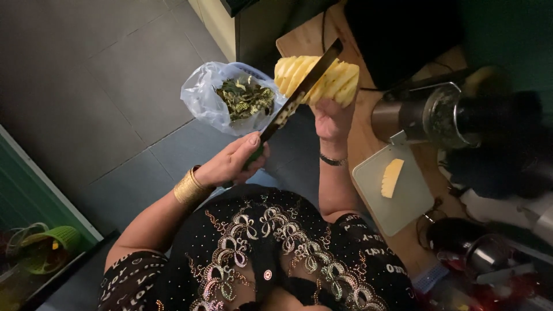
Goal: Trimming the eyes off a pineapple using a spiral cutting technique with a knife.
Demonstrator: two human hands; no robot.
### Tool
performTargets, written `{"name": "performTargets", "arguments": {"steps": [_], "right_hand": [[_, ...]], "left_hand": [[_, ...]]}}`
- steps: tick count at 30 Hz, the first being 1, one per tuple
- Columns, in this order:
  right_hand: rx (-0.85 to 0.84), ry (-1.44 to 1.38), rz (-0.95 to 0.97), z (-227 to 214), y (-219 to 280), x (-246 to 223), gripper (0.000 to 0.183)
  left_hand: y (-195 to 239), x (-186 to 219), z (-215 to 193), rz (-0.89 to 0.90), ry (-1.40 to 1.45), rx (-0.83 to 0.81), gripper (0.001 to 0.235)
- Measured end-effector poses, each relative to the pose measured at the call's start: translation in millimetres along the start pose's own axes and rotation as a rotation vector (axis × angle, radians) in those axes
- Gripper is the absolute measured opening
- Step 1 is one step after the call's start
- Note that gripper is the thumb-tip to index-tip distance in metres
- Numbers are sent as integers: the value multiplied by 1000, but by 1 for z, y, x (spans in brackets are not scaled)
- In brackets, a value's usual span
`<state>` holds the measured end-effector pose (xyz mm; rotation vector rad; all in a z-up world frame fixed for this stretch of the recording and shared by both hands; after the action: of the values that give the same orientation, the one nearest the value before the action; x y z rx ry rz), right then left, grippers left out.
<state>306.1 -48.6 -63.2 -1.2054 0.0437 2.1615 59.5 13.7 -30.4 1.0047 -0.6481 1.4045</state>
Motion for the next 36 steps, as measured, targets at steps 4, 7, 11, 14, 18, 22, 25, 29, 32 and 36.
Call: {"name": "performTargets", "arguments": {"steps": [4, 7, 11, 14, 18, 22, 25, 29, 32, 36], "right_hand": [[16, 17, 27, 3, 1, -3, 77], [-110, 150, -37, 52, -7, -22, 75], [-144, 192, -68, 18, 1, 6, 91], [-65, 377, -41, 0, -2, 8, 64], [264, 317, 69, -37, -3, 22, 72], [449, -127, 310, -39, -1, 35, 56], [399, -274, 374, -39, 8, 38, 65], [468, -401, 464, -71, 33, 48, 71], [465, -397, 569, -83, 60, 57, 71], [308, -884, 629, -81, 77, 104, 63]], "left_hand": [[-3, 21, 7, -1, 20, -123, 52], [-12, 13, 6, 30, 62, -160, 56], [-10, 23, 2, -43, 299, -101, 58], [-9, 32, -1, -74, 311, -145, 70], [-7, 14, -13, -25, 293, -44, 61], [2, 27, -16, 136, -190, 157, 45], [-10, -22, -53, 46, -243, 191, 40], [-15, -43, -69, -88, 91, 180, 43], [-16, -62, -82, -272, 266, 209, 53], [-26, -69, -92, -223, 11, 141, 60]]}}
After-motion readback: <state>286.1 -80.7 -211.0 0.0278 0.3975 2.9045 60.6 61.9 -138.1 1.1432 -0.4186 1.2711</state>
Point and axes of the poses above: each hand's wrist, its own y-axis away from the middle knuckle, its own z-axis out of the palm, x = y × z, the point moved 5 cm from there along -y, towards the middle knuckle, and after that the axes turned 7 degrees about -x, right-handed, at the moved point
